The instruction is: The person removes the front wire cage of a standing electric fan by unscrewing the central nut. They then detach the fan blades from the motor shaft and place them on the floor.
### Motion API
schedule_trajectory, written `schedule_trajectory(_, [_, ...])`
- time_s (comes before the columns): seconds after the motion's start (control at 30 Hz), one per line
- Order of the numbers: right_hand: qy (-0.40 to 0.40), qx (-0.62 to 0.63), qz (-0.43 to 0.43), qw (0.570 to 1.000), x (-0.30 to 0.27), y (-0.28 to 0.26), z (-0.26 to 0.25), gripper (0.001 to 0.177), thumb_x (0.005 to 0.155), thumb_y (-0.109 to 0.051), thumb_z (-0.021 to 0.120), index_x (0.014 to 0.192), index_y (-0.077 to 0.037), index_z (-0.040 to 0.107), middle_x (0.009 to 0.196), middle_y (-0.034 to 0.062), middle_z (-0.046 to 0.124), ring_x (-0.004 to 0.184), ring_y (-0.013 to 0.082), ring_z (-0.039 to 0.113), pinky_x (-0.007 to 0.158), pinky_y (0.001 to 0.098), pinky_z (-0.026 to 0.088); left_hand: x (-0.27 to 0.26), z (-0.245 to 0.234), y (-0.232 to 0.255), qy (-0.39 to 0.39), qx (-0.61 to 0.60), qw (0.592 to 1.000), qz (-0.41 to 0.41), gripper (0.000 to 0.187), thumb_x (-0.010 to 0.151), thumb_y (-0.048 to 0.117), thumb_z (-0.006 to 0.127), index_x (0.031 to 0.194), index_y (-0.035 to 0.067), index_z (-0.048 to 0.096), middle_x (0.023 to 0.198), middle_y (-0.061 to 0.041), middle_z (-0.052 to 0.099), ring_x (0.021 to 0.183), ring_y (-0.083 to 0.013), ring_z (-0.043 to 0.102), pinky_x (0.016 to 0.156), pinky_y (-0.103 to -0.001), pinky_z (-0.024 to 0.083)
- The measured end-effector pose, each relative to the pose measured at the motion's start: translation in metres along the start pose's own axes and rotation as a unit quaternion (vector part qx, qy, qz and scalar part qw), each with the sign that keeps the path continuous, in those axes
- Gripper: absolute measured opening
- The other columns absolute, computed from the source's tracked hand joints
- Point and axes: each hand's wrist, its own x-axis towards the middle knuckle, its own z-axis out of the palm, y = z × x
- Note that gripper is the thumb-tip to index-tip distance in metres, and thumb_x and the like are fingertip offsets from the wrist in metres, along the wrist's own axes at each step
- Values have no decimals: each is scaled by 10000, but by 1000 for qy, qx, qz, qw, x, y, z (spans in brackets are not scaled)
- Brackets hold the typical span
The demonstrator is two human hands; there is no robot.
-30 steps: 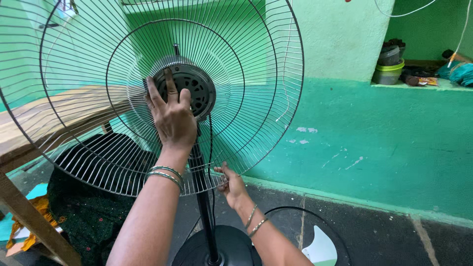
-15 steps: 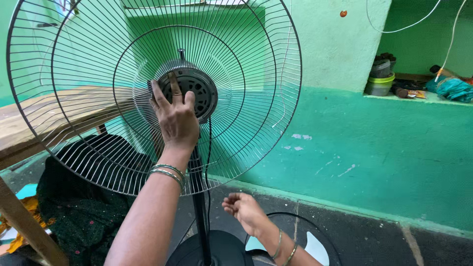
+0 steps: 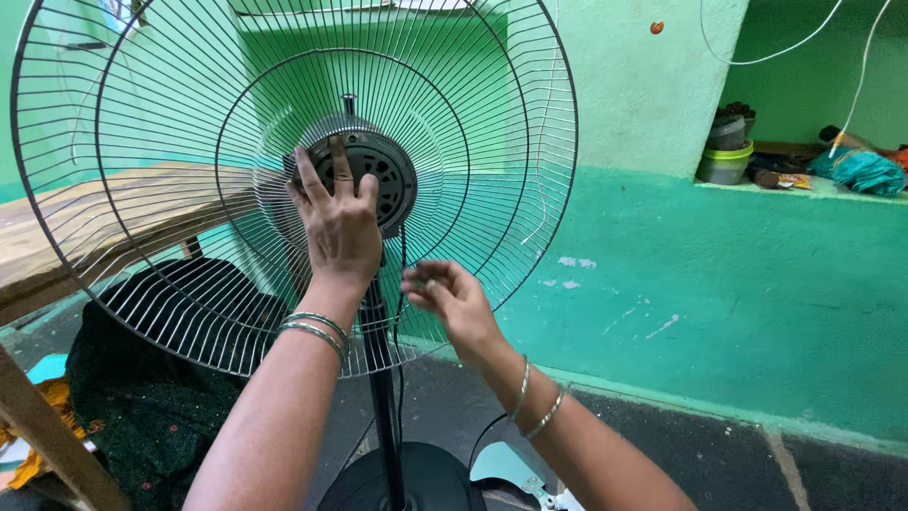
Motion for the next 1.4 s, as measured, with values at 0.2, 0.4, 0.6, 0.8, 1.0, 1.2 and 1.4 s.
schedule_trajectory(0.2, [44,-172,-192,965,49,-43,32,247,1084,-157,545,1168,66,613,1007,171,764,904,188,758,807,315,636,-2,3,-1,-6,-11,1000,2,116,929,19,663,1042,45,658,1663,-233,353,1485,-619,179,1099,-820,281])
schedule_trajectory(0.4, [58,-409,-405,815,101,-94,57,146,955,-66,687,1084,-9,725,963,113,748,873,202,757,790,305,618,-4,7,-3,-4,6,1000,9,299,859,-35,663,1147,42,679,1640,-249,380,1473,-622,179,1072,-832,289])
schedule_trajectory(0.6, [-2,-502,-470,726,126,-103,61,136,939,-73,702,1063,-15,696,1025,126,736,916,291,739,811,369,605,-3,10,-5,12,13,1000,15,377,868,-19,668,1242,21,683,1656,-255,359,1469,-620,187,1067,-827,299])
schedule_trajectory(0.8, [6,-599,-513,615,135,-99,61,121,963,-115,682,1051,-32,670,998,125,697,944,315,699,849,414,573,-2,11,-4,11,17,1000,7,337,886,12,667,1222,14,677,1655,-240,356,1478,-614,191,1072,-830,306])
schedule_trajectory(1.0, [-8,-627,-506,592,142,-99,64,109,996,-124,661,1044,-27,653,980,133,691,939,313,695,834,414,569,-4,10,-3,18,9,1000,6,483,856,15,668,1339,20,641,1641,-252,354,1479,-611,183,1083,-822,297])
schedule_trajectory(1.2, [-28,-635,-502,586,145,-96,60,135,976,-130,659,1047,-14,654,985,141,700,932,318,696,828,411,571,-2,10,-2,11,0,1000,1,427,864,46,682,1286,4,641,1622,-256,384,1475,-617,191,1085,-829,294])
schedule_trajectory(1.4, [5,-652,-525,547,154,-91,60,166,1028,-167,636,1046,-4,662,996,143,714,936,278,717,849,367,596,-4,13,-1,27,3,1000,3,427,879,32,668,1306,25,657,1631,-241,388,1470,-608,193,1064,-839,283])
